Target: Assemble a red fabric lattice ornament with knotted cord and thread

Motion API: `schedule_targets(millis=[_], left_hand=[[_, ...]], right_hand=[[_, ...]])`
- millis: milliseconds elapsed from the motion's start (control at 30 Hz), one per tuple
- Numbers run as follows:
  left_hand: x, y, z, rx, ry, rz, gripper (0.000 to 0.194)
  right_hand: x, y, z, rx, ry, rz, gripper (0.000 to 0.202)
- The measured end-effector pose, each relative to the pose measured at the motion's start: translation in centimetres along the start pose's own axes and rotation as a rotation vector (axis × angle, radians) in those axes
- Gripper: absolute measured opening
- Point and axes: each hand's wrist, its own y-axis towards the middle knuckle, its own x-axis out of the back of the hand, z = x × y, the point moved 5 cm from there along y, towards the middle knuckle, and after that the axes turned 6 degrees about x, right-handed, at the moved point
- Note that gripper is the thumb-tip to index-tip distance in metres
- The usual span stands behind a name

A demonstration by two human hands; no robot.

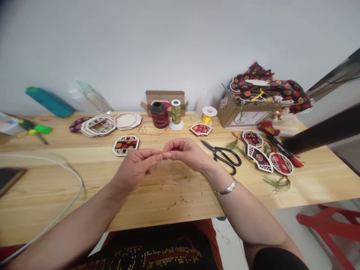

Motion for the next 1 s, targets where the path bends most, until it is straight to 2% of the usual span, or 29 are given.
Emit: schedule_targets(millis=[267,500,1000], left_hand=[[0.04,0.16,0.16,-0.002,-0.135,0.028,0.018],[0.0,-0.06,0.09,0.007,-0.107,0.033,0.02],[0.02,0.25,0.4,0.05,-0.037,-0.009,0.034]], right_hand=[[0.23,-0.01,0.28,0.018,0.002,0.026,0.015],[0.3,-0.03,0.36,0.029,-0.02,0.046,0.014],[0.09,0.03,0.69,0.01,-0.109,-0.033,0.021]])
